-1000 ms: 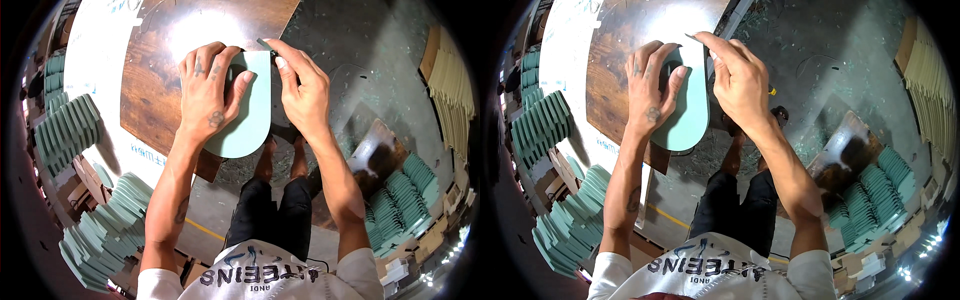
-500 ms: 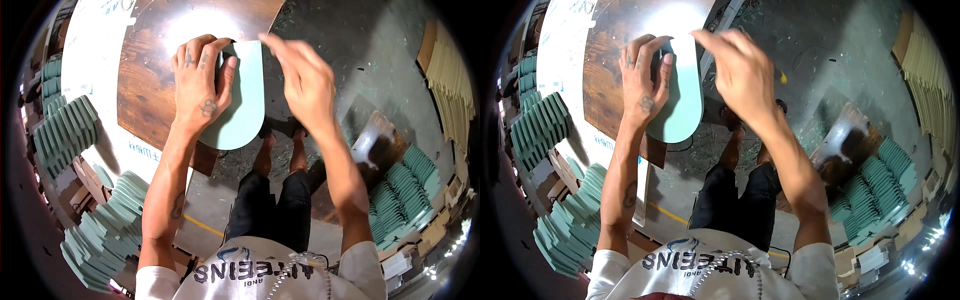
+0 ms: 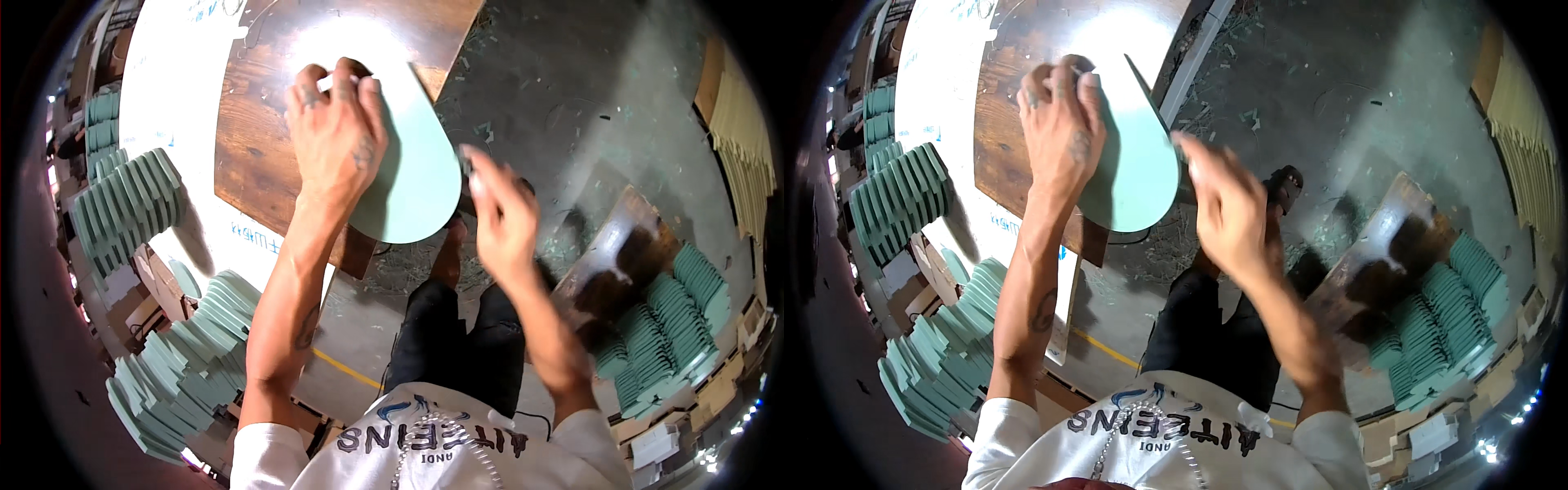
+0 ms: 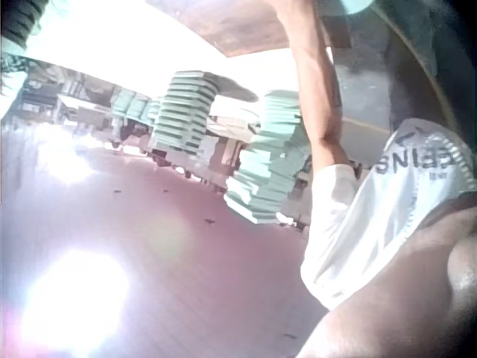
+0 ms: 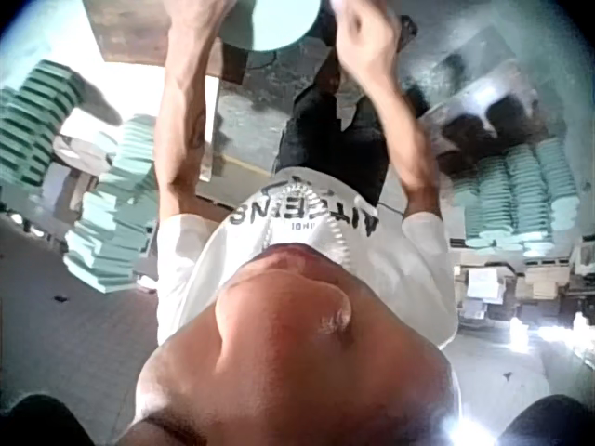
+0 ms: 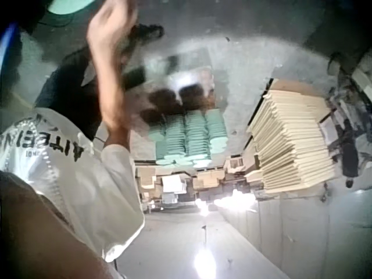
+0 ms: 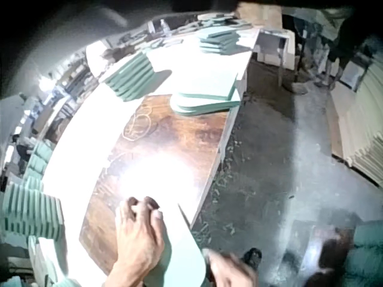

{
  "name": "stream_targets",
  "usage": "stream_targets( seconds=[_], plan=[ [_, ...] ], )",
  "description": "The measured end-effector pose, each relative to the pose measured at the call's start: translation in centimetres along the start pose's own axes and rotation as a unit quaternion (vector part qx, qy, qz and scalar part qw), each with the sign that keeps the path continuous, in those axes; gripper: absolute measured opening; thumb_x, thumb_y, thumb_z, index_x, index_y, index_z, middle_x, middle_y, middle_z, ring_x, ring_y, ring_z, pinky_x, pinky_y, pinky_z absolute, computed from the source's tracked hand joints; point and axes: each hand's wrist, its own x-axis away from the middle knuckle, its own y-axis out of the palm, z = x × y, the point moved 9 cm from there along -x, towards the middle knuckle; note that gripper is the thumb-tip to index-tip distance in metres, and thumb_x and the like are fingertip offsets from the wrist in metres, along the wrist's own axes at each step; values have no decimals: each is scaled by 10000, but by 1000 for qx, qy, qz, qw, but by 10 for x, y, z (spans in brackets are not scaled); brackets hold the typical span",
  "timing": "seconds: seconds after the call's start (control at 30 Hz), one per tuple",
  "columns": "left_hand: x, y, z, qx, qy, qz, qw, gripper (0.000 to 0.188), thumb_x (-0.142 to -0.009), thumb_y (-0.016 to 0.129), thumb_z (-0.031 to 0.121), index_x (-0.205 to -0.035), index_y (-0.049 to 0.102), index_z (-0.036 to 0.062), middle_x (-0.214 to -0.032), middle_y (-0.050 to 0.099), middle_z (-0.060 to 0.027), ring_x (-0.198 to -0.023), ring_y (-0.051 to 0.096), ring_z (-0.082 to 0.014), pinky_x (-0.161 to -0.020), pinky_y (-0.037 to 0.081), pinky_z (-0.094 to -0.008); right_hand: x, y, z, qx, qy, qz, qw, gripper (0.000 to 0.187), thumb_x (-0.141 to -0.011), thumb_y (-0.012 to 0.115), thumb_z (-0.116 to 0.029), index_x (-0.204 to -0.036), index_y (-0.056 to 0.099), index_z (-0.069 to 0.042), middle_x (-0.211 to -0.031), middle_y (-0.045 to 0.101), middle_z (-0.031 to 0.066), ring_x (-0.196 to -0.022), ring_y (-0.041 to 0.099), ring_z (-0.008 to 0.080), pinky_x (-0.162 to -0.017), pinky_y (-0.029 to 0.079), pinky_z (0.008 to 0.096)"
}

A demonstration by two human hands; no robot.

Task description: Trimming the edges of green foam pads using a utility knife on a wooden work surface.

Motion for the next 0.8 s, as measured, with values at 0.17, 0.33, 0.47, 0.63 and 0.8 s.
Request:
stream_targets(
  seconds=[0.17, 0.33, 0.47, 0.63, 0.8],
  plan=[
    [13, 3, -36, -17, -191, -66, 979, 441, -1098, 360, 333, -1384, 496, 26, -1202, 477, -302, -1081, 565, -421, -830, 546, -542, -91, 20, 3, 60, -168, -96, 979, 396, -922, 570, 28, -1224, 751, -154, -914, 717, 106, -795, 669, 242, -727, 550, 379],
    [17, 2, -38, -22, -139, 8, 990, 411, -1093, 420, 291, -1423, 513, 63, -1190, 504, -296, -1038, 554, -417, -880, 482, -528, -73, 14, -5, 102, -241, -150, 954, 432, -894, 598, 38, -1210, 761, -207, -910, 715, 87, -850, 673, 211, -759, 537, 374],
    [18, 5, -40, 3, -150, 22, 988, 372, -1089, 438, 271, -1411, 544, 118, -1169, 502, -284, -1016, 549, -407, -889, 470, -517, 12, -17, 3, 164, -171, -127, 963, 507, -863, 634, 66, -1244, 749, -250, -941, 707, 66, -904, 667, 188, -798, 510, 348],
    [20, 6, -44, 4, -159, 14, 987, 365, -1087, 443, 263, -1410, 546, 130, -1154, 503, -274, -1016, 560, -402, -869, 495, -510, 14, -17, -7, 125, -151, -53, 979, 537, -893, 598, 61, -1308, 723, -256, -955, 696, 63, -888, 671, 218, -768, 568, 343],
    [19, 6, -45, 17, -159, 22, 987, 368, -1083, 450, 258, -1413, 539, 120, -1138, 512, -268, -1000, 578, -406, -862, 508, -507, -53, 8, -7, 139, -197, -64, 968, 514, -892, 591, 57, -1287, 732, -242, -977, 716, 29, -863, 671, 185, -774, 561, 319]
  ],
)
